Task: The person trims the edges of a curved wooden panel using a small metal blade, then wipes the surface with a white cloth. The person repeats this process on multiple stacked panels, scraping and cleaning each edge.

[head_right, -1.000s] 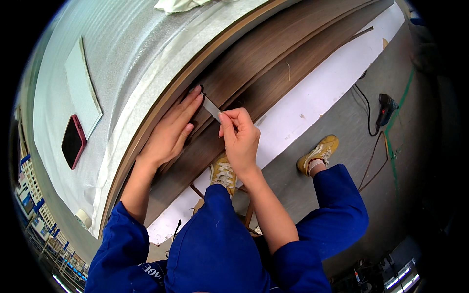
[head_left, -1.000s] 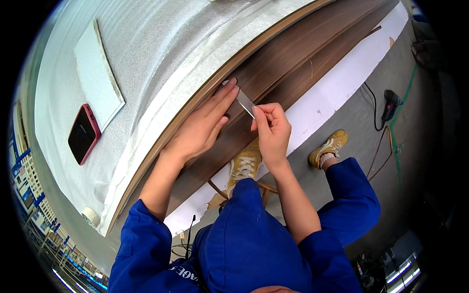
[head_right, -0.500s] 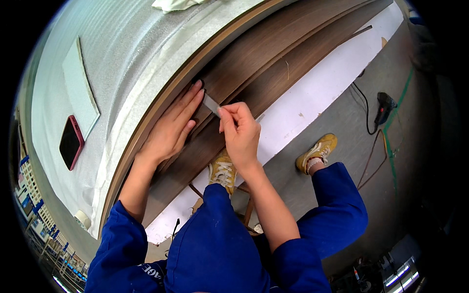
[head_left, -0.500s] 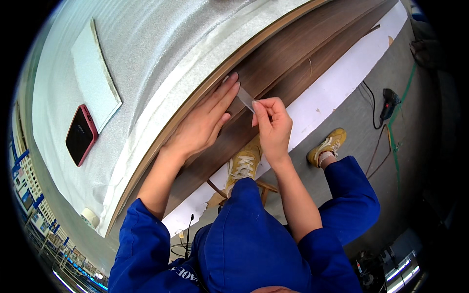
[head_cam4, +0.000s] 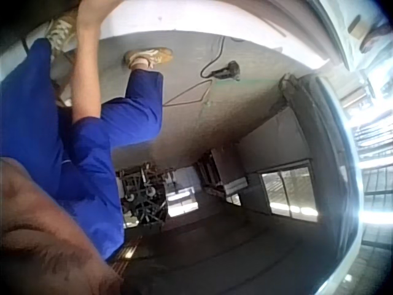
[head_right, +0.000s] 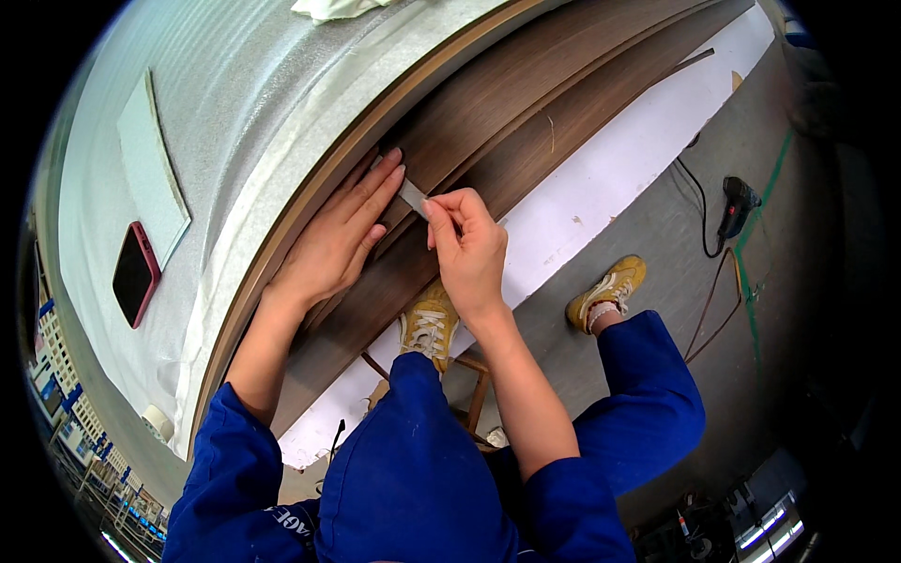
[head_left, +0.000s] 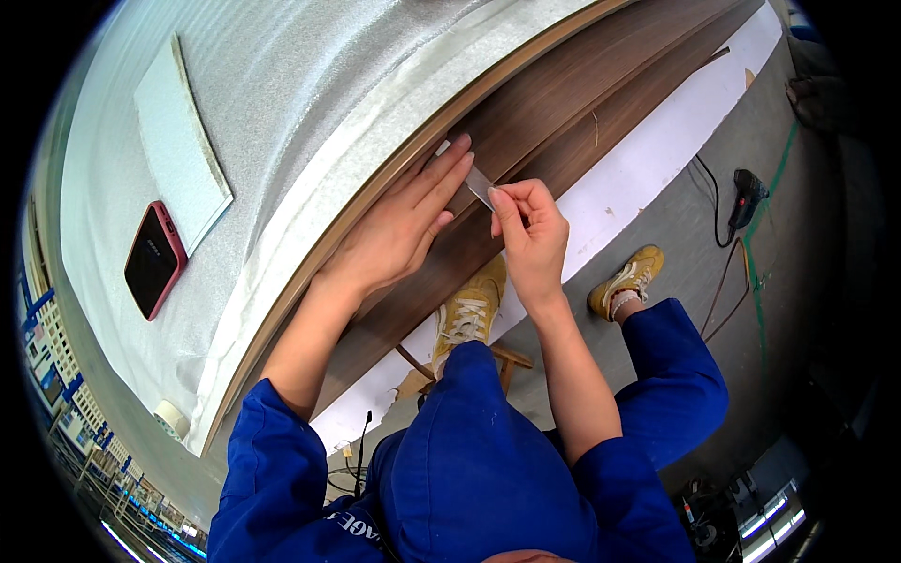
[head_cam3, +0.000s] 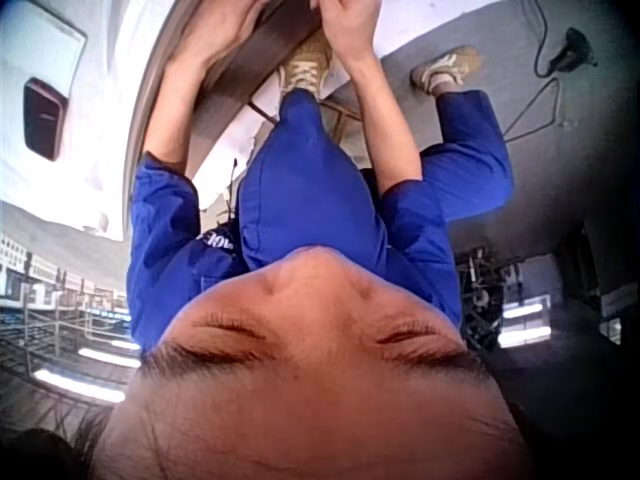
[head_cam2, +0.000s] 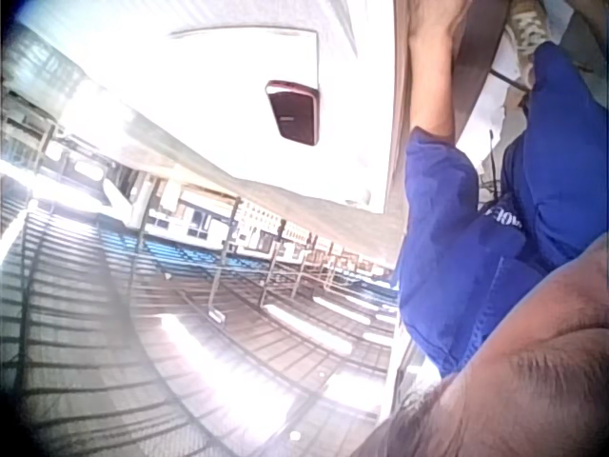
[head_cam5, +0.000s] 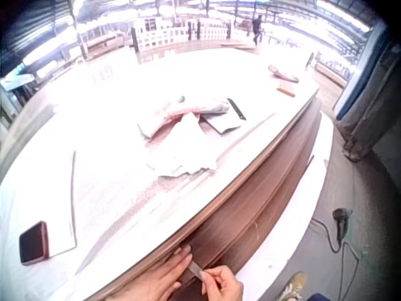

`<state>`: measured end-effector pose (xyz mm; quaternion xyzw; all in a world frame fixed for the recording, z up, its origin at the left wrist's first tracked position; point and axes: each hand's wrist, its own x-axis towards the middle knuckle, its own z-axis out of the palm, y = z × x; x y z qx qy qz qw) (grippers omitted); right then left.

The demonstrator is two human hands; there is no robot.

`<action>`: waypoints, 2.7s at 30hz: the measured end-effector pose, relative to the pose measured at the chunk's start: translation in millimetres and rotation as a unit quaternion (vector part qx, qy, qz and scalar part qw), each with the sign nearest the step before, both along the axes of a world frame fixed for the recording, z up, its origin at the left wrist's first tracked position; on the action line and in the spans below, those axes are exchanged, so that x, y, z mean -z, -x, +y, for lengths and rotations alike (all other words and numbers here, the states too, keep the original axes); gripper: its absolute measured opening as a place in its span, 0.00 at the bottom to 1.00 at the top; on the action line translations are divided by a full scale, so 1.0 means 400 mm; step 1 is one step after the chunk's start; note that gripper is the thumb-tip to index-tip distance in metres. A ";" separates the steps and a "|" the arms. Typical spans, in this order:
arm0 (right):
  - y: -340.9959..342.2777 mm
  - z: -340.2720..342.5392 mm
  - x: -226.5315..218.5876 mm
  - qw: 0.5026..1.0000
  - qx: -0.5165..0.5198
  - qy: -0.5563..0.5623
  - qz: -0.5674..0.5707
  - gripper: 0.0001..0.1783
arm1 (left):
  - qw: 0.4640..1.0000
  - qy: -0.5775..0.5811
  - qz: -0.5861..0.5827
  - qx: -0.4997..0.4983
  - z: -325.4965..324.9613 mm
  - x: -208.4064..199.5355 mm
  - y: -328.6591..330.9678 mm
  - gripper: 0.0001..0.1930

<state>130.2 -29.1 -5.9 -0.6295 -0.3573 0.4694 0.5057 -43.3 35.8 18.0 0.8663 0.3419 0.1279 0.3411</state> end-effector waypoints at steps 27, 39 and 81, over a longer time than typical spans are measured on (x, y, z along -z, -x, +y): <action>0.042 -0.041 0.012 0.999 -0.018 -0.013 -0.028 0.05 | 0.999 -0.012 0.053 0.002 -0.034 -0.025 0.044 0.32; 0.082 -0.075 0.011 1.000 -0.029 -0.004 0.007 0.06 | 0.998 -0.003 0.056 0.002 -0.065 -0.033 0.085 0.31; 0.059 -0.066 0.011 1.000 -0.031 -0.004 0.004 0.06 | 0.998 -0.026 0.063 0.010 -0.055 -0.037 0.072 0.30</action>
